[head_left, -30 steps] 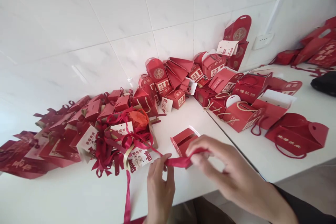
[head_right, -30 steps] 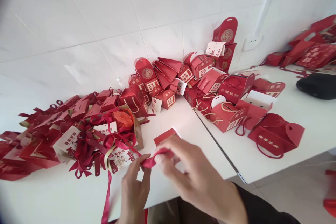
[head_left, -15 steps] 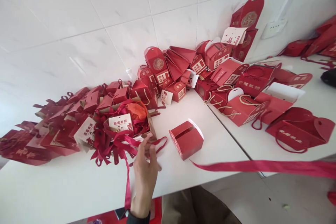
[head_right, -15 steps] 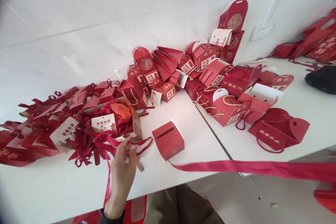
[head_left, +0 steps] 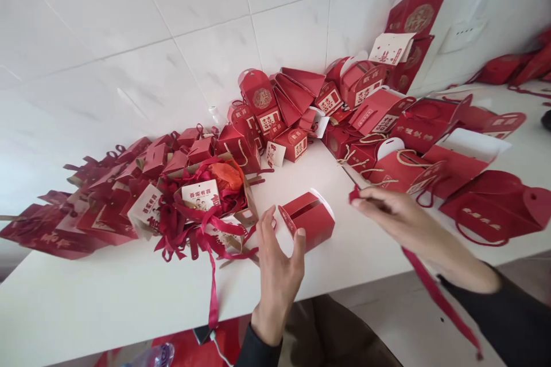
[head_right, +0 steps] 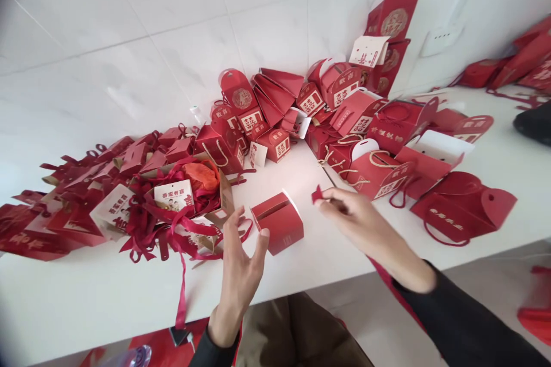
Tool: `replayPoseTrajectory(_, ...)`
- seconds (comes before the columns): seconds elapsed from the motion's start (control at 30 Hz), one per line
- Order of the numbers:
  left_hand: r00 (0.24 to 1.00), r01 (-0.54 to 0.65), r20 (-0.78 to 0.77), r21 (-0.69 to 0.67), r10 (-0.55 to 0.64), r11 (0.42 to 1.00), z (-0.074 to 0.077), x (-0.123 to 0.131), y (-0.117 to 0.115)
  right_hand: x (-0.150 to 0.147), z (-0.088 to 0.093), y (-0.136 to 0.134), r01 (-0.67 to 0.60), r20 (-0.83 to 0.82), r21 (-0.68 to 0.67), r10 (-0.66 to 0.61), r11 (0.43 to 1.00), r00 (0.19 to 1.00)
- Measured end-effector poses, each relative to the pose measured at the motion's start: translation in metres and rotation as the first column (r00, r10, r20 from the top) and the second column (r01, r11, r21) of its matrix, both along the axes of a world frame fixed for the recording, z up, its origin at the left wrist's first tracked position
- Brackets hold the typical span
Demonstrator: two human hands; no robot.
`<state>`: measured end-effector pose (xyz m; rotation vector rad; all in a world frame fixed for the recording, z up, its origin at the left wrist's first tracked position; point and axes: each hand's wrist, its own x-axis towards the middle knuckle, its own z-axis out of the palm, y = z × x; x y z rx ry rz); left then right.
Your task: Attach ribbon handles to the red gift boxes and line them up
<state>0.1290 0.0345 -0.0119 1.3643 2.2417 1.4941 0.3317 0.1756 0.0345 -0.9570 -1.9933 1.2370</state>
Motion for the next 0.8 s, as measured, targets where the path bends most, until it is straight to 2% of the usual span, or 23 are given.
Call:
replayPoseTrajectory(0.13,0.993,0.107,-0.038,-0.009,-0.108,0.994,0.002,-0.002,0.008,-0.036,-0.018,-0.003,-0.035,-0.036,-0.032,0.034,0.999,0.999)
replayPoseTrajectory(0.23,0.99,0.065,-0.129,0.006,-0.063,0.998,0.0,0.0,0.005,-0.039,-0.023,-0.013,-0.075,-0.047,-0.071,0.071,0.995,0.996)
replayPoseTrajectory(0.4,0.983,-0.036,-0.18,-0.003,0.035,0.999,-0.009,-0.001,0.001,-0.026,-0.013,-0.034,-0.045,-0.044,-0.075,0.042,0.996,0.998)
replayPoseTrajectory(0.5,0.958,0.002,-0.288,-0.01,-0.005,1.0,-0.018,-0.006,0.003,-0.024,-0.006,-0.046,-0.03,-0.028,-0.019,0.03,0.999,0.999)
replayPoseTrajectory(0.6,0.902,0.067,-0.427,-0.008,-0.064,0.998,-0.024,-0.007,0.005,-0.029,-0.005,-0.055,-0.071,0.007,0.014,0.07,0.997,0.997)
replayPoseTrajectory(0.7,0.869,0.1,-0.486,-0.018,-0.096,0.995,-0.017,0.002,0.003,-0.032,-0.009,-0.059,-0.109,0.008,0.001,0.109,0.994,0.994)
replayPoseTrajectory(0.8,0.874,0.138,-0.468,-0.024,-0.133,0.99,-0.004,0.012,0.0,-0.031,-0.011,-0.058,-0.126,-0.025,-0.058,0.124,0.99,0.992)
